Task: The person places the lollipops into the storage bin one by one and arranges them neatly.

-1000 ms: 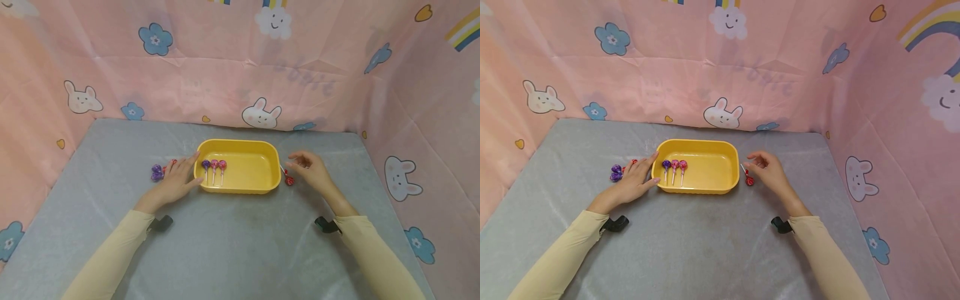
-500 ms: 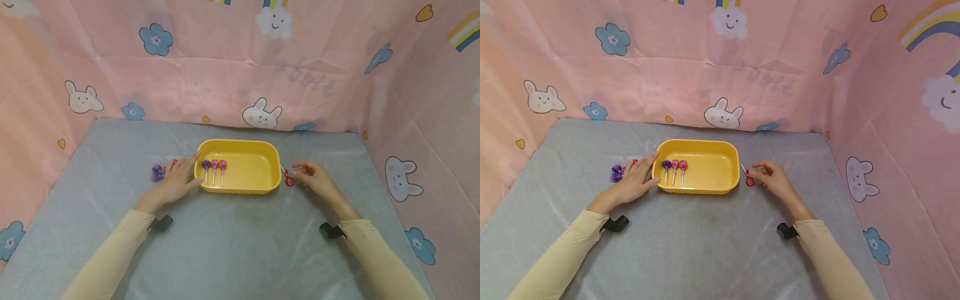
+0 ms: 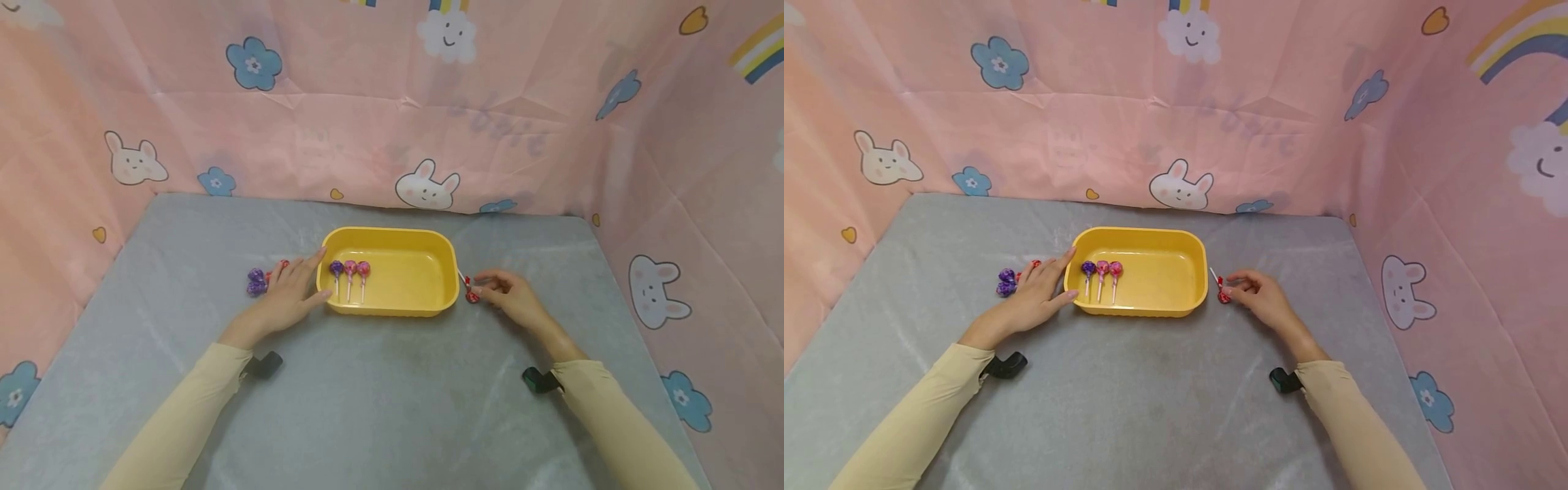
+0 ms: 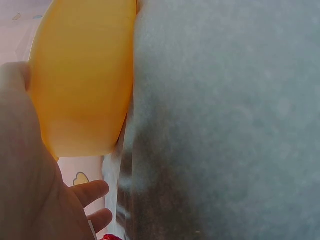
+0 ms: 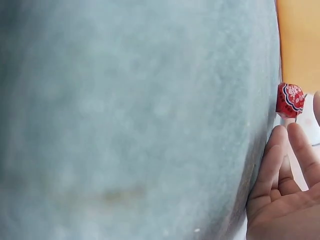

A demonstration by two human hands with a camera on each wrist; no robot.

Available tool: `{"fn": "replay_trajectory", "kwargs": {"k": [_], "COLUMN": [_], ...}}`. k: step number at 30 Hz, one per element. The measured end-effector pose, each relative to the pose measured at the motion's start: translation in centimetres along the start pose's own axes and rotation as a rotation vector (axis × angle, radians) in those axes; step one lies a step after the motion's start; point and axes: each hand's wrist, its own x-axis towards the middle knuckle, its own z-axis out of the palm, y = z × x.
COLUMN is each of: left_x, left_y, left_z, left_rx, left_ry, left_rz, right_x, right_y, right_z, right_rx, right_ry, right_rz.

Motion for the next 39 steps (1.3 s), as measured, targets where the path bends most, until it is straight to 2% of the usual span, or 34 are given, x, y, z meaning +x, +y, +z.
{"fn": "replay_trajectory", "kwargs": {"k": [5, 13, 20, 39], "left_x": [-0.02, -0.03, 0.05, 0.01], "left_y": [-0.02, -0.03, -0.24, -0.26], "left_z": [-0.03, -0.04, 0.06, 0.12], "left_rx": [0.002, 0.003, 0.002, 0.003], "left_ry": [0.000, -0.001, 0.002, -0.003], "left_rz": [0.004, 0.003, 0.003, 0.002], "right_x": [-0.10, -0.10, -0.18, -0.07], "right_y": [0.01, 0.07, -0.03, 0.18], "right_z": [0.20, 0.36, 0.42, 0.46], "right_rx": [-0.023, -0.074, -0.096, -0.119], "right_ry": [-0.001, -0.007, -0.007, -0.001], "right_rz": [-0.007, 0.037, 0.008, -0.010]}}
